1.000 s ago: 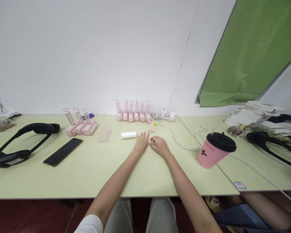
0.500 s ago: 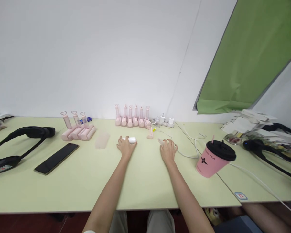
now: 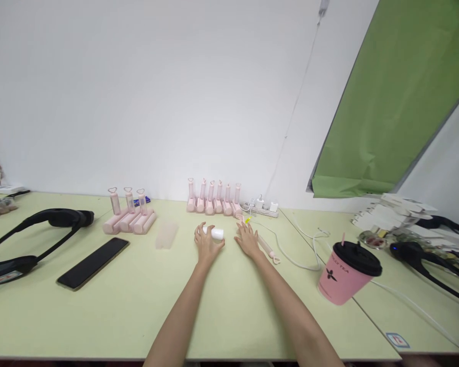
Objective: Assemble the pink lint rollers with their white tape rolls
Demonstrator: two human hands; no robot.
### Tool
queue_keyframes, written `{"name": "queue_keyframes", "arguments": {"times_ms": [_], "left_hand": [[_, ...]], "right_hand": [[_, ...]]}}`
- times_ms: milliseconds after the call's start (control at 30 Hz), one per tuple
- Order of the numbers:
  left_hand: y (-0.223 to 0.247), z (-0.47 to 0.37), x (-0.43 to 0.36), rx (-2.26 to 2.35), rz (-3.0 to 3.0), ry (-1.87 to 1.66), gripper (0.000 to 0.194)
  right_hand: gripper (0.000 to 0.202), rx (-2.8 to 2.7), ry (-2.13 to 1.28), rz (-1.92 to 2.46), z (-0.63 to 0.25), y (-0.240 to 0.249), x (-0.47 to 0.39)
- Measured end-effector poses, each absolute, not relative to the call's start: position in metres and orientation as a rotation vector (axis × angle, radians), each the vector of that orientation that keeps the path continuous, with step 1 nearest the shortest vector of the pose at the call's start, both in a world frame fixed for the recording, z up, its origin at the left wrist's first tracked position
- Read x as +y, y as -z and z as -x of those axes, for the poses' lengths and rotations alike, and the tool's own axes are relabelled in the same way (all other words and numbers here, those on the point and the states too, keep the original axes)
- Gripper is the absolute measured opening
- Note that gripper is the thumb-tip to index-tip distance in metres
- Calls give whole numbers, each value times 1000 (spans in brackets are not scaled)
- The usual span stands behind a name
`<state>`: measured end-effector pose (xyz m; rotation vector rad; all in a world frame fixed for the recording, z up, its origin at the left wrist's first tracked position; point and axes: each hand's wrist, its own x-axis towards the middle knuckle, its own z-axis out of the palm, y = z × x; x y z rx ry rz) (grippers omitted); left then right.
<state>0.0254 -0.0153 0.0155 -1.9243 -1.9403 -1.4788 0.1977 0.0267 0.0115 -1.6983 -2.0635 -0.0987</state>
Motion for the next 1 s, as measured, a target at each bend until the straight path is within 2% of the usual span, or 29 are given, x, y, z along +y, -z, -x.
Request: {"name": "queue_keyframes", "arguments": {"times_ms": [100, 133, 300, 533, 667, 800, 1000], "left_hand": [[-17, -25, -15, -1903, 1923, 1551, 50], [-17, -25, -15, -1883, 1931, 1578, 49], [-17, -31, -19, -1716, 2193, 1588, 51], [-19, -52, -33, -1444, 2407, 1377, 55], [-16, -55, -33, -1344, 2386, 1348, 63], [-7, -53, -28, -1127, 2440, 1261, 54], [3, -53, -28, -978, 2444, 1340, 51]], "right_hand": [[27, -2143, -133, 1591, -194, -19, 31], [26, -2161, -182, 1525, -192, -19, 27], [32, -2099, -332, 1307, -200, -10, -19], [32, -1550, -438, 1129, -209, -10, -33], [50, -1672, -558, 1073, -192, -12, -37], [67, -1706, -527, 1071, -185, -14, -44], [53, -1716, -765, 1006, -194, -26, -45]]}}
